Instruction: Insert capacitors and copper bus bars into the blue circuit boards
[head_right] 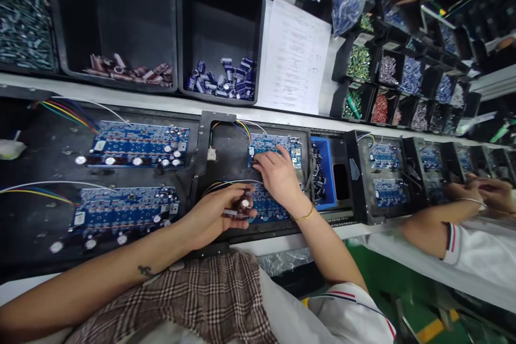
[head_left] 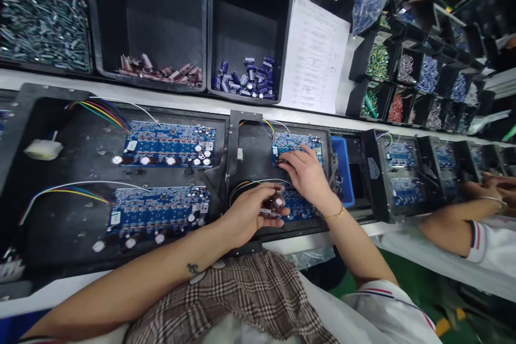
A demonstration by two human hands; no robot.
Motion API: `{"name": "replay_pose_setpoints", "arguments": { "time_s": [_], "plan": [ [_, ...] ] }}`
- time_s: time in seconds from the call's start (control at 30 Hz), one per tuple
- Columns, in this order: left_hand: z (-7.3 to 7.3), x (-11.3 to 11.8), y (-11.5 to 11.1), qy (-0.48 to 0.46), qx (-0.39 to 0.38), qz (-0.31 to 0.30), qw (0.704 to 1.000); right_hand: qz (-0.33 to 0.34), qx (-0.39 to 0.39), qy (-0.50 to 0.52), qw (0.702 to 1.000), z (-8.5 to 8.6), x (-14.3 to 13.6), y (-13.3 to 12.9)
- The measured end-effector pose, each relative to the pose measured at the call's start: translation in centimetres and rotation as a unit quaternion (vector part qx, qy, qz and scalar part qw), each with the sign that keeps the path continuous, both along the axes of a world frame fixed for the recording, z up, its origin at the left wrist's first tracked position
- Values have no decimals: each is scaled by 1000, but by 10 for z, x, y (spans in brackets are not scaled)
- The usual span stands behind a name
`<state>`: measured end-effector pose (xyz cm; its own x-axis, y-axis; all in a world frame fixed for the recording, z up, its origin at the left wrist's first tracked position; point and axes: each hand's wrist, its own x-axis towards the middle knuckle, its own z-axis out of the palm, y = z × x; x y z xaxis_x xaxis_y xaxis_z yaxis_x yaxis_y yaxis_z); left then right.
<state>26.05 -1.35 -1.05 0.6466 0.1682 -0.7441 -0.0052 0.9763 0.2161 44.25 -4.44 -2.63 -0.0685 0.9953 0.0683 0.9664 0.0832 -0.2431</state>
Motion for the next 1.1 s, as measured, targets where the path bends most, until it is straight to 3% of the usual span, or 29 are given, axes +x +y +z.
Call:
{"name": "replay_pose_setpoints", "arguments": {
  "time_s": [0.27, 0.37, 0.5, 0.6, 0.7, 0.8, 0.9, 1.1],
  "plan": [
    [0, -2, -3, 26, 2, 12, 1000, 89, 29, -59, 994, -5, 5, 4],
    [0, -3, -7, 13, 5, 17, 1000, 60, 62, -3, 996, 6, -2, -4],
    [6, 0, -17, -9, 0, 1, 1000, 36, 39, 121, 991, 39, -19, -41],
    [12, 4, -32, -9, -16, -25, 1000, -3, 27, 101, 994, 50, -19, -81],
    [13, 5, -50, -6, -40, -63, 997, -60, 12, 39, 997, 38, -6, -116],
    [8, 4, -67, -16, -39, -95, 995, -69, -28, 6, 997, 19, 6, -139],
    [3, 4, -75, -29, -27, -122, 992, -60, -42, 1, 997, 9, 9, -146],
    [1, 7, -81, -21, 2, -141, 990, -47, -47, -4, 998, 11, 11, -147]
  ]
}}
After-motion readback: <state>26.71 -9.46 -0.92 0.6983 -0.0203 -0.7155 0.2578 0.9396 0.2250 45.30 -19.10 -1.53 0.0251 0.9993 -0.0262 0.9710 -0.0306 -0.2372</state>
